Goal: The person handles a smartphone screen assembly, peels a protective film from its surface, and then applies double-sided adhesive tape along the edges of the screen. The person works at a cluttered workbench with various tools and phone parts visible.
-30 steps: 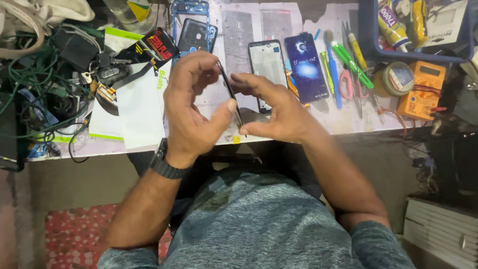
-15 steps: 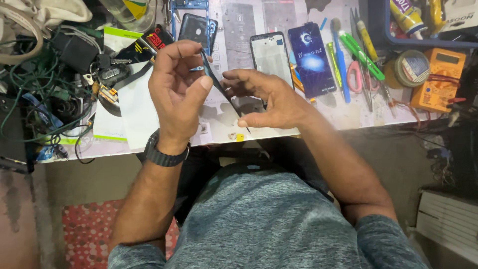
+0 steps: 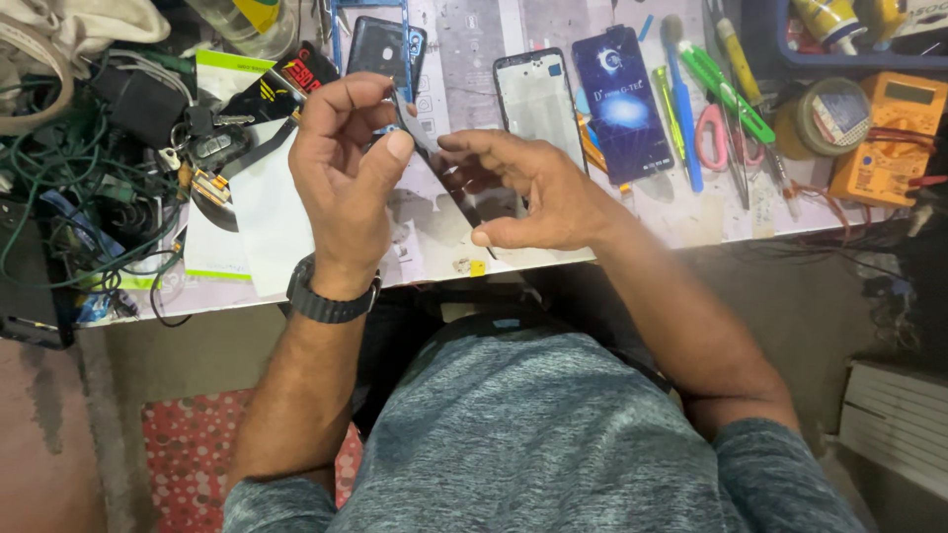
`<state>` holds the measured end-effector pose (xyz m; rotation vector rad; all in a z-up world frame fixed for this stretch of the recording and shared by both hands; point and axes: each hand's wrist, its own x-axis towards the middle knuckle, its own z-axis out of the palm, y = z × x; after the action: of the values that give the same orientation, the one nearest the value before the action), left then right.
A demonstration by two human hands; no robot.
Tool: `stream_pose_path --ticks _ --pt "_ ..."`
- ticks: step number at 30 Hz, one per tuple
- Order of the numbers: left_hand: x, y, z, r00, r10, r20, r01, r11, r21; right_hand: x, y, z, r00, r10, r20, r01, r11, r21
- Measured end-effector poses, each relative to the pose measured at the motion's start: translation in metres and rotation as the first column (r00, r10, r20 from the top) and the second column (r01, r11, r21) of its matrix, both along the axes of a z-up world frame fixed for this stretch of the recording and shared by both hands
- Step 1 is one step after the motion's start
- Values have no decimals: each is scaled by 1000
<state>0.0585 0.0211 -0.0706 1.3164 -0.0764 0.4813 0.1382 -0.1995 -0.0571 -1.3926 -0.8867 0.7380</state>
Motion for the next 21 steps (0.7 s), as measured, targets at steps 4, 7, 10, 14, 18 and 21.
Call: stream_pose_path --ticks 4,7,10,14,18,21 --pt "1 -5 6 1000 -19 16 19 1000 -1 0 0 1 998 12 -58 -11 1000 29" --pt "-5 -14 17 999 -23 36 23 1000 16 -1 -3 0 999 33 -18 -32 998 53" --pt "-14 -23 28 998 -32 46 32 999 2 -1 -8 -1 998 67 6 -68 993 96" --pt "-20 -24 34 995 -99 35 99 995 -1 -5 -16 -9 986 116 -119 -95 980 172" --pt "-21 -19 32 984 -165 -63 160 984 -84 -10 -20 -13 959 152 -238 -112 979 172" --pt "-20 -19 29 984 -179 21 180 979 -95 -12 -21 -8 967 145 -211 -124 986 112"
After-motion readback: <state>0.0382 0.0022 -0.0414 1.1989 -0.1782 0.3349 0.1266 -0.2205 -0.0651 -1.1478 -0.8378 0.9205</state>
